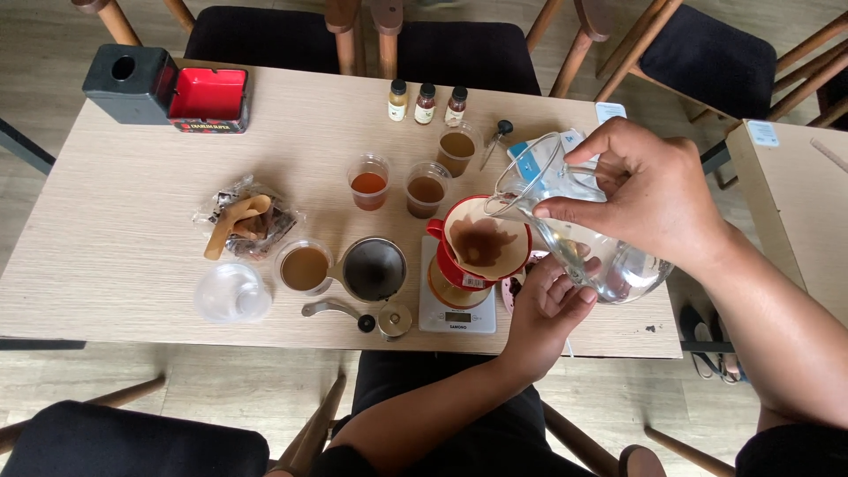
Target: The person folds a paper coffee filter, places it into a dripper, and rinses it with hot water from a glass carafe. They then proceed to handle several small cups of liquid, placing them on a digital scale and pouring contents.
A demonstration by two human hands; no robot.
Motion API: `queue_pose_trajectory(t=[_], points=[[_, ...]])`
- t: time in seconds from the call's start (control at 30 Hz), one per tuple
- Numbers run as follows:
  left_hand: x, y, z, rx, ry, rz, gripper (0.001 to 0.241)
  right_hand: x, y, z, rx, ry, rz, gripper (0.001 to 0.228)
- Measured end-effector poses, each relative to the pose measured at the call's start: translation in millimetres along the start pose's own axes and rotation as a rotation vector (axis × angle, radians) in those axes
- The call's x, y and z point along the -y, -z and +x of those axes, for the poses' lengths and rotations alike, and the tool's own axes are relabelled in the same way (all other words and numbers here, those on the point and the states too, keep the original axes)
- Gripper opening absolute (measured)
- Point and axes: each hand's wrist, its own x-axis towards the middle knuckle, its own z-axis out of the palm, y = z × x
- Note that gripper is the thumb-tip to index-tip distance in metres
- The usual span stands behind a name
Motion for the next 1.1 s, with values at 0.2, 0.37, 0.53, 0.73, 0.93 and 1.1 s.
queue_pose_trajectory(t=[0.2, 0.37, 0.53, 0.73, 0.93, 1.1], points=[[2, -2, 3, -0.008, 0.037, 0.008, 0.060, -6, 1, -2, 0.000, -0.023, -0.013, 0.050], [12, -2, 5, 0.000, 0.032, 0.008, 0.062, -11, 5, -7, -0.005, -0.063, -0.063, 0.052], [14, -3, 6, 0.017, 0.023, 0.021, 0.058, -19, 6, -11, -0.018, -0.067, -0.097, 0.053], [16, -7, 6, 0.036, 0.020, 0.025, 0.059, -19, 9, -15, -0.029, -0.072, -0.061, 0.051], [20, -11, 3, 0.040, 0.039, 0.042, 0.061, -22, 13, -23, -0.034, -0.074, -0.076, 0.051], [25, -13, -1, 0.044, 0.049, -0.002, 0.059, -22, 17, -30, -0.028, -0.057, -0.083, 0.050]])
